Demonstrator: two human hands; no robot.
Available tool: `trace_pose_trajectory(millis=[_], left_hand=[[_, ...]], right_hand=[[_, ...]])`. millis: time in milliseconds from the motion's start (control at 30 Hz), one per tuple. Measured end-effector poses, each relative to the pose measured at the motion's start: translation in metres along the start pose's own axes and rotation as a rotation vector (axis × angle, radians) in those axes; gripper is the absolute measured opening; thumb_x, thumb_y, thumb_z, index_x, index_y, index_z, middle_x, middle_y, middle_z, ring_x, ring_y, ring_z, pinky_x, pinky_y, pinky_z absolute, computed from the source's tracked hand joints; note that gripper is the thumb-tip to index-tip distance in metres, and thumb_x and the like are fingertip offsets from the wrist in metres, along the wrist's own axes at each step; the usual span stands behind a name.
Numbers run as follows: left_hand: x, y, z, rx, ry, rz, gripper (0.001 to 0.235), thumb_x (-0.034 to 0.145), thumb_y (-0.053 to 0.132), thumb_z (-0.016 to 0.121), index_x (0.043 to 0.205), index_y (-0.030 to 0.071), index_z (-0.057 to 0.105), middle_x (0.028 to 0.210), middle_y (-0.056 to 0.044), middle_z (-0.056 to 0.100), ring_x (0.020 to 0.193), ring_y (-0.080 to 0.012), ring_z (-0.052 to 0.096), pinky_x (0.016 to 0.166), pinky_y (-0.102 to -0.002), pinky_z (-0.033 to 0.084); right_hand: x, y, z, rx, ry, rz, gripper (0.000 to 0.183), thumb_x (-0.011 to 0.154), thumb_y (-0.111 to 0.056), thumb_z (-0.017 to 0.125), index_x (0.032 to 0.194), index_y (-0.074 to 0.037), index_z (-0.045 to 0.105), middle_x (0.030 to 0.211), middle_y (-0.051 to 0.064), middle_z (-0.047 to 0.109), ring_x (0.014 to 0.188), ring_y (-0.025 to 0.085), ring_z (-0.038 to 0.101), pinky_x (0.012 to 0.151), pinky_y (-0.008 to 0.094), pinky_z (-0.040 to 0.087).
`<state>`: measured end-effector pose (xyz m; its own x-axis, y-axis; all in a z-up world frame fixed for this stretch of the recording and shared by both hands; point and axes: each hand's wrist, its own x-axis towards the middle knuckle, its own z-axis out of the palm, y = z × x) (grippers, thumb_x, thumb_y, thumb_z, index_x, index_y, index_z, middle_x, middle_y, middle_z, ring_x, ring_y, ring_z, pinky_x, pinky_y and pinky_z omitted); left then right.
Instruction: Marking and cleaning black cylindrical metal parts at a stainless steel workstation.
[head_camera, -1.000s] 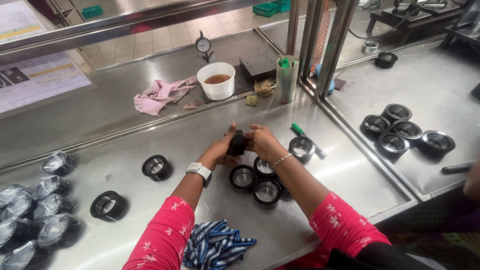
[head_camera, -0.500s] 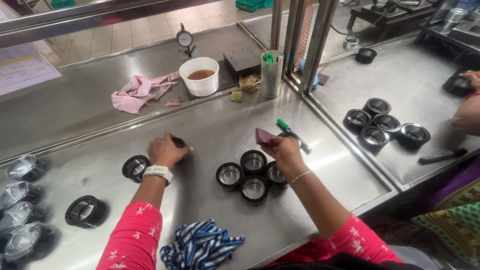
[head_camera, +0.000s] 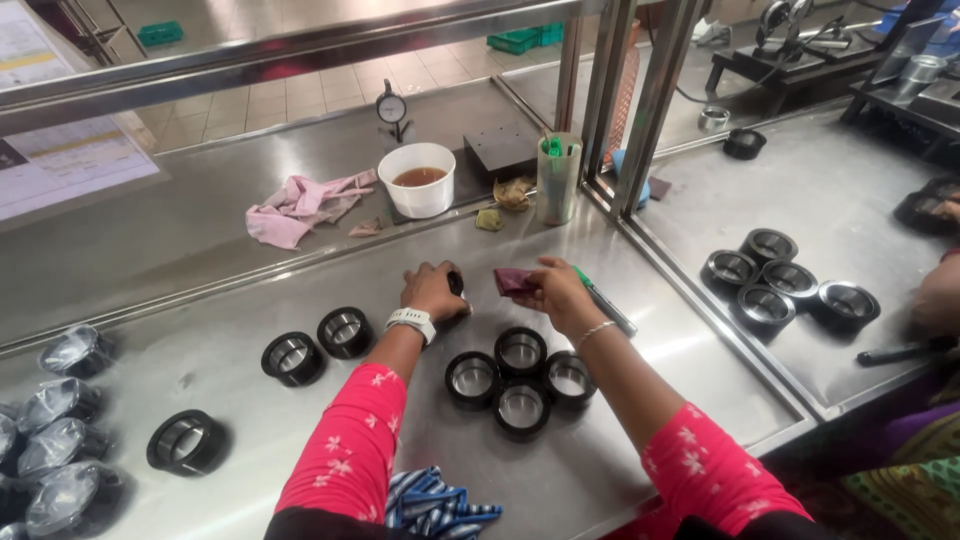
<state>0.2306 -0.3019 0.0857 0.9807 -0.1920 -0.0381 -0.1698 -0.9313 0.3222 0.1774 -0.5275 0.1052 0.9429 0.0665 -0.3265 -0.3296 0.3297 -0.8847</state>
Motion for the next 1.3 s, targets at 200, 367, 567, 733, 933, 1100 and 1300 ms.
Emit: trace_pose_trajectory(millis=[200, 367, 567, 733, 933, 1100, 1300], left_hand=[[-0.013, 0.012, -0.014, -1.218, -0.214, -0.016, 0.079, 0.057, 0.029, 0.091, 0.128, 0.023, 0.057, 0.130, -0.003, 0.062, 0.112, -0.0244, 0.067, 0.083, -0.045, 0.063], [0.048, -0.049, 0.072, -1.492, -0.520, 0.024, 0.081, 0.093, 0.062, 0.085, 0.145, 0.003, 0.066, 0.131, -0.021, 0.072, 0.099, -0.0318, 0.074, 0.074, -0.038, 0.066], [-0.042, 0.002, -0.026, -1.129, -0.111, 0.228, 0.087, 0.065, 0.040, 0.091, 0.138, 0.017, 0.048, 0.116, -0.007, 0.062, 0.089, -0.0239, 0.073, 0.072, -0.038, 0.065], [-0.034, 0.000, -0.017, -1.392, -0.221, -0.257, 0.079, 0.084, 0.068, 0.066, 0.129, 0.003, 0.061, 0.104, -0.013, 0.068, 0.084, -0.0250, 0.072, 0.070, -0.040, 0.064], [-0.032, -0.028, -0.007, -0.931, 0.045, -0.105, 0.081, 0.069, 0.067, 0.082, 0.124, 0.010, 0.063, 0.111, -0.011, 0.072, 0.097, -0.0263, 0.072, 0.083, -0.041, 0.059], [-0.039, -0.066, -0.011, -0.089, 0.261, 0.004, 0.085, 0.067, 0.058, 0.089, 0.134, 0.015, 0.058, 0.126, -0.023, 0.061, 0.112, -0.0450, 0.061, 0.099, -0.049, 0.050], [-0.014, -0.063, -0.023, 0.304, -0.080, -0.048, 0.060, 0.065, 0.054, 0.092, 0.114, 0.024, 0.076, 0.136, -0.018, 0.058, 0.137, -0.0410, 0.045, 0.116, -0.053, 0.034]], right_hand=[[0.066, 0.025, 0.015, -0.014, 0.128, -0.007, 0.069, 0.095, 0.004, 0.052, 0.155, -0.012, 0.022, 0.116, 0.021, 0.064, 0.093, 0.031, 0.073, 0.086, 0.043, 0.063], [0.097, 0.043, 0.031, -0.069, 0.073, -0.046, 0.064, 0.096, 0.000, 0.055, 0.156, -0.012, 0.037, 0.109, 0.017, 0.066, 0.084, 0.026, 0.064, 0.077, 0.042, 0.056], [0.061, 0.012, 0.044, -0.055, -0.039, -0.086, 0.063, 0.096, 0.001, 0.049, 0.155, -0.014, 0.033, 0.112, 0.015, 0.066, 0.089, 0.025, 0.069, 0.079, 0.040, 0.058], [0.042, 0.016, 0.062, -0.146, -0.086, -0.141, 0.062, 0.097, 0.000, 0.050, 0.155, -0.013, 0.032, 0.114, 0.016, 0.067, 0.093, 0.024, 0.069, 0.081, 0.038, 0.059], [0.006, 0.017, 0.056, -0.330, 0.027, -0.235, 0.066, 0.096, -0.001, 0.054, 0.155, -0.012, 0.027, 0.109, 0.021, 0.067, 0.091, 0.024, 0.068, 0.081, 0.038, 0.058], [-0.081, 0.036, 0.022, 0.033, -0.011, -0.010, 0.044, 0.097, -0.004, 0.049, 0.138, 0.006, 0.038, 0.110, 0.023, 0.066, 0.090, 0.029, 0.067, 0.082, 0.041, 0.055], [-0.056, 0.060, 0.008, 0.315, -0.095, 0.245, 0.026, 0.103, -0.009, 0.043, 0.119, 0.009, 0.053, 0.108, 0.016, 0.065, 0.094, 0.023, 0.067, 0.093, 0.038, 0.058]])
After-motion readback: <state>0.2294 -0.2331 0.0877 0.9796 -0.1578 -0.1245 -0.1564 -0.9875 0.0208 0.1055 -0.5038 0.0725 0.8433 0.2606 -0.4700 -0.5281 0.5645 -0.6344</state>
